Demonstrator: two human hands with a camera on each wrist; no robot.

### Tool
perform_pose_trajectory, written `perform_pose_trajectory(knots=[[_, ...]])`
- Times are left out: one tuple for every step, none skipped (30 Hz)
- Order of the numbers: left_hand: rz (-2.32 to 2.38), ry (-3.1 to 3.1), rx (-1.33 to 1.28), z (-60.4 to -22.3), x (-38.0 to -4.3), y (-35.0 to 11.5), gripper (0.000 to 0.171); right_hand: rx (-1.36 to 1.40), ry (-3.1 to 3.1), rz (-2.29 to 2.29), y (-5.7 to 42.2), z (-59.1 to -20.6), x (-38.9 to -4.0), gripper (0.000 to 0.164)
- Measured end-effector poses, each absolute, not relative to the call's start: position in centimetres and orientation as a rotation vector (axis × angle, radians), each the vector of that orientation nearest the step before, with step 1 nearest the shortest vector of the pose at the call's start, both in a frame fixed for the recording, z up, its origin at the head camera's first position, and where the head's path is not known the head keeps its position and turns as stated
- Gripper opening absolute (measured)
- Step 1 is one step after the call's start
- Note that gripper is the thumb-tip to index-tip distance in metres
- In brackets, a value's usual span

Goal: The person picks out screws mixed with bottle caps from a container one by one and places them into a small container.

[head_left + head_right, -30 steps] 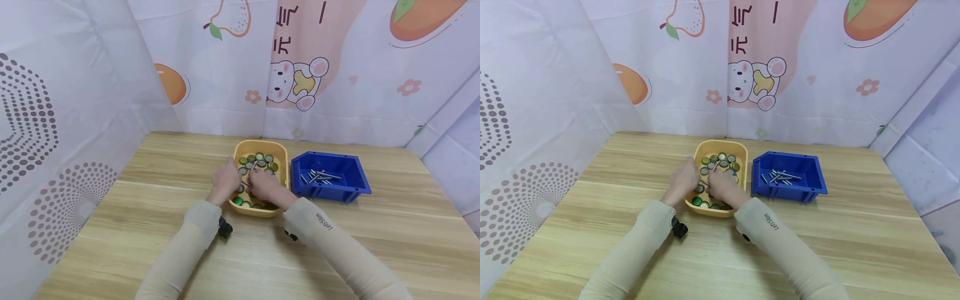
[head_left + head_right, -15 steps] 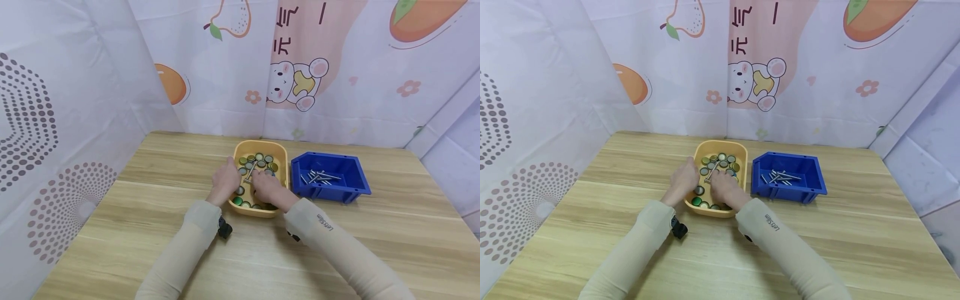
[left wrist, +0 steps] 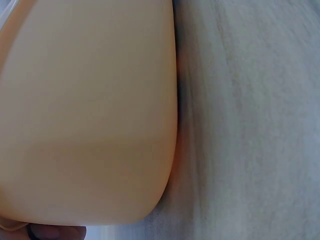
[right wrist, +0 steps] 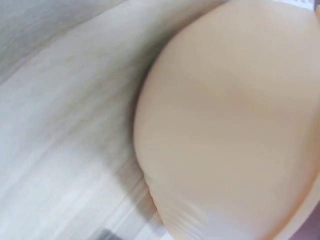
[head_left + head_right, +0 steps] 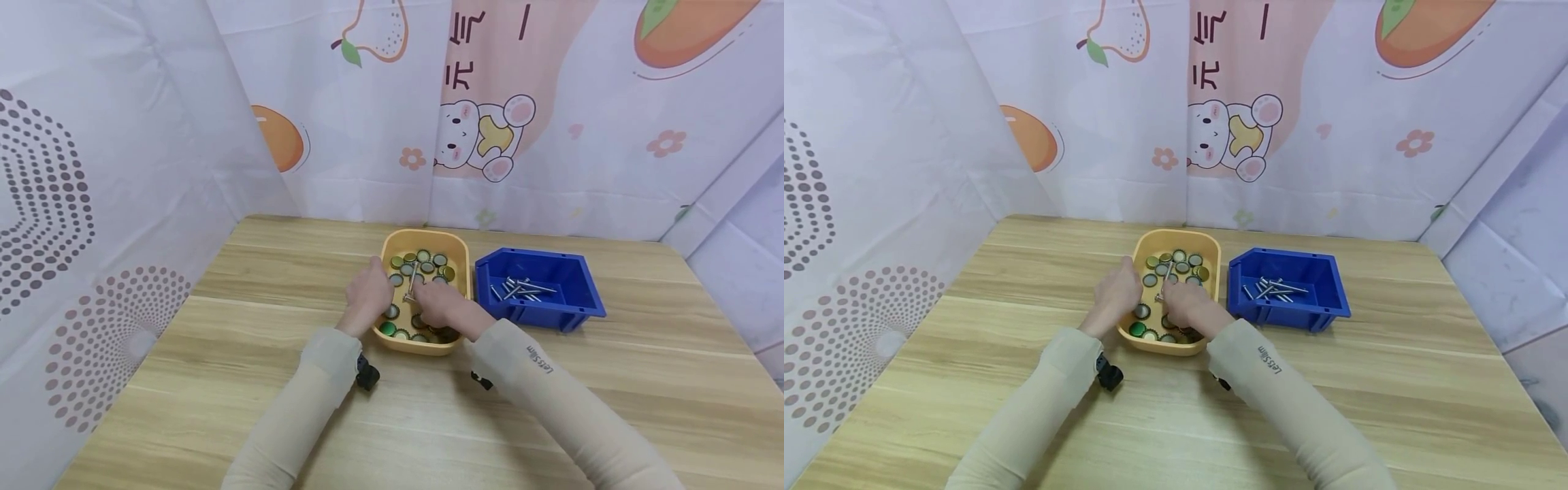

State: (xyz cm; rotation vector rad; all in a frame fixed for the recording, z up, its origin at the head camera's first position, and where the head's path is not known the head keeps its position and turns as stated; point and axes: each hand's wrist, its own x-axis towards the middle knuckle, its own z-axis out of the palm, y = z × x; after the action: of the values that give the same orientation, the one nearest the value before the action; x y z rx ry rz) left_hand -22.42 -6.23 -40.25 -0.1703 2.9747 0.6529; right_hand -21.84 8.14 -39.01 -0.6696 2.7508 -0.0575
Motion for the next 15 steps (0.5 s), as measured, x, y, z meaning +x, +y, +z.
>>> perform_pose_trajectory(knots=[[0.645,2.974,-0.171,-40.3,-22.4,-6.2,0.022,-0.679,2.739,-0.067,8.3,-38.9,-21.9,0.038],[0.636,2.975,-0.171,-40.3,-22.5,-6.2,0.022,-0.682,2.723,-0.088,8.4,-38.8,-22.0,0.037],[0.628,2.976,-0.171,-40.3,-22.5,-6.2,0.023,-0.684,2.712,-0.11,8.5,-38.7,-22.0,0.038],[0.62,2.978,-0.17,-40.4,-22.5,-6.2,0.023,-0.675,2.697,-0.146,8.7,-38.6,-22.1,0.037],[0.622,2.98,-0.171,-40.4,-22.5,-6.2,0.023,-0.673,2.685,-0.178,8.8,-38.5,-22.1,0.035],[0.622,2.983,-0.171,-40.4,-22.5,-6.1,0.023,-0.663,2.673,-0.216,8.9,-38.5,-22.1,0.032],[0.623,2.985,-0.17,-40.4,-22.5,-6.1,0.023,-0.654,2.664,-0.253,9.1,-38.4,-22.2,0.029],[0.623,2.987,-0.169,-40.4,-22.5,-6.1,0.023,-0.64,2.657,-0.296,9.2,-38.4,-22.2,0.024],[0.625,2.988,-0.168,-40.4,-22.5,-6.1,0.022,-0.634,2.654,-0.336,9.4,-38.3,-22.2,0.021],[0.626,2.989,-0.166,-40.4,-22.4,-6.1,0.022,-0.623,2.649,-0.38,9.5,-38.3,-22.2,0.019],[0.628,2.989,-0.165,-40.4,-22.4,-6.1,0.022,-0.625,2.653,-0.415,9.6,-38.2,-22.2,0.019],[0.633,2.988,-0.166,-40.4,-22.5,-6.1,0.021,-0.621,2.651,-0.458,9.7,-38.2,-22.2,0.021],[0.637,2.985,-0.168,-40.4,-22.5,-6.1,0.021,-0.622,2.649,-0.503,9.8,-38.1,-22.2,0.022],[0.64,2.983,-0.17,-40.4,-22.5,-6.1,0.021,-0.62,2.647,-0.542,9.8,-38.1,-22.3,0.023],[0.644,2.98,-0.173,-40.4,-22.5,-6.2,0.021,-0.621,2.645,-0.568,9.8,-38.0,-22.3,0.022]])
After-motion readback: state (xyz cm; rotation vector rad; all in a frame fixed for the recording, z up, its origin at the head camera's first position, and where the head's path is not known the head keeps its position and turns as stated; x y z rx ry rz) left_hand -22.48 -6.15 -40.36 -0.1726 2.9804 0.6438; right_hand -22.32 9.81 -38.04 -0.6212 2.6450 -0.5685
